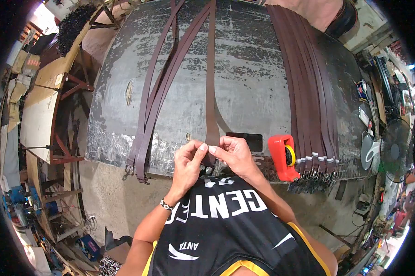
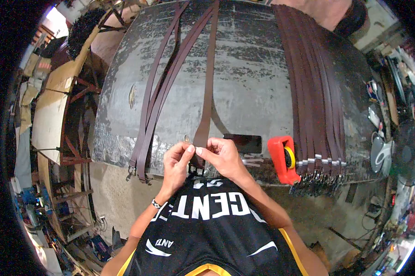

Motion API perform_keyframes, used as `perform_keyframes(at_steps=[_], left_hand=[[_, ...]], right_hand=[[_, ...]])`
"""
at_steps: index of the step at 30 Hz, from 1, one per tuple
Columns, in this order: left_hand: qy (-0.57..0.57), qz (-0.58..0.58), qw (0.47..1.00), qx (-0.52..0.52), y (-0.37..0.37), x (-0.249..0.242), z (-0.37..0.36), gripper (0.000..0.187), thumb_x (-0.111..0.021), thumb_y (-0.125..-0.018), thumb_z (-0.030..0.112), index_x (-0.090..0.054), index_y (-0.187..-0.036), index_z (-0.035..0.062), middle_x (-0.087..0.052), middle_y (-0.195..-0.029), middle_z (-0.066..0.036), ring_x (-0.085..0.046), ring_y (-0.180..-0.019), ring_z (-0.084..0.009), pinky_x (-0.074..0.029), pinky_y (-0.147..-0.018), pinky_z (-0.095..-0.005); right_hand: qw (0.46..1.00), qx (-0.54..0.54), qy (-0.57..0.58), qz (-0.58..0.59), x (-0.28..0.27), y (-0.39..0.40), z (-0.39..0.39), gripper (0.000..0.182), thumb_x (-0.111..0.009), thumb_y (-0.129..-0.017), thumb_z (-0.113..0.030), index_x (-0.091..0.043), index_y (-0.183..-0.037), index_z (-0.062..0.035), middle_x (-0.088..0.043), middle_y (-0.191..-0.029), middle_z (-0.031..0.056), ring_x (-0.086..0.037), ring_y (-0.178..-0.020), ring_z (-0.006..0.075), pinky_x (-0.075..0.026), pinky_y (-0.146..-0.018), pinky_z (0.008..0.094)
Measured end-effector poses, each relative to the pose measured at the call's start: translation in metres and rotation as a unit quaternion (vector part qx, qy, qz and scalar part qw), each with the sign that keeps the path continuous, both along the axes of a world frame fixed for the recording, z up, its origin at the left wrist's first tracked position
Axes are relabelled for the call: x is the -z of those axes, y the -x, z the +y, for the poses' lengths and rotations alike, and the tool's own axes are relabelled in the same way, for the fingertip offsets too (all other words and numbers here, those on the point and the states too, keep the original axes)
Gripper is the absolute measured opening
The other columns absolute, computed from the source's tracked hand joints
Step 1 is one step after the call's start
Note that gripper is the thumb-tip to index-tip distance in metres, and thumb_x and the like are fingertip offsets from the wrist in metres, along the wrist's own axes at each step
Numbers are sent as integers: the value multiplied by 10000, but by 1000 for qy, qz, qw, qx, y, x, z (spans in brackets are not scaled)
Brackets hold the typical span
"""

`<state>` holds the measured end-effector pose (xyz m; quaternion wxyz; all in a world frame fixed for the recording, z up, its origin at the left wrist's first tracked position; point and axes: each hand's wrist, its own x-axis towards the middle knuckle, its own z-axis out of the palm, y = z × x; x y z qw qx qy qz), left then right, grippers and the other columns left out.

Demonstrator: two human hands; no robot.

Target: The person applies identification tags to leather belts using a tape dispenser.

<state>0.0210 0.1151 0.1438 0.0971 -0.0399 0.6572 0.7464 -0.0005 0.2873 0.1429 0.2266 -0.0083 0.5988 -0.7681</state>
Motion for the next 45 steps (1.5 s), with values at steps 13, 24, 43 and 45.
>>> perform_keyframes(at_steps=[13, 24, 43, 45], left_hand=[[-63, -32, 997, 0, 0, 1, -3, 223, -591, -1005, 195, -632, -893, 7, -608, -786, 33, -522, -724, -30, -432, -649, -216], [101, 15, 986, 136, 25, -7, -16, 206, -673, -939, 188, -638, -878, -5, -636, -810, 11, -566, -778, -67, -459, -721, -256], [166, 33, 939, 299, 57, -18, -37, 225, -735, -864, 173, -649, -855, -35, -625, -758, -10, -539, -759, -82, -457, -709, -278], [145, 27, 954, 262, 54, -16, -34, 285, -731, -864, 224, -643, -853, -46, -655, -751, -56, -570, -741, -100, -468, -703, -302]], right_hand=[[997, -12, 58, -41, 14, -4, 18, 125, -653, -935, -142, -658, -935, -16, -644, -778, 2, -583, -663, 45, -471, -590, 196], [999, 27, -20, -9, 8, -3, 12, 136, -677, -929, -144, -664, -896, -12, -616, -749, -27, -543, -643, 29, -432, -570, 198], [998, 17, -47, 27, 11, -5, 14, 170, -688, -922, -145, -636, -856, 3, -588, -739, -43, -507, -654, 16, -405, -560, 207], [999, 20, -42, 28, 11, -3, 16, 179, -687, -923, -151, -633, -855, 6, -594, -739, -36, -517, -658, 18, -412, -562, 209]])
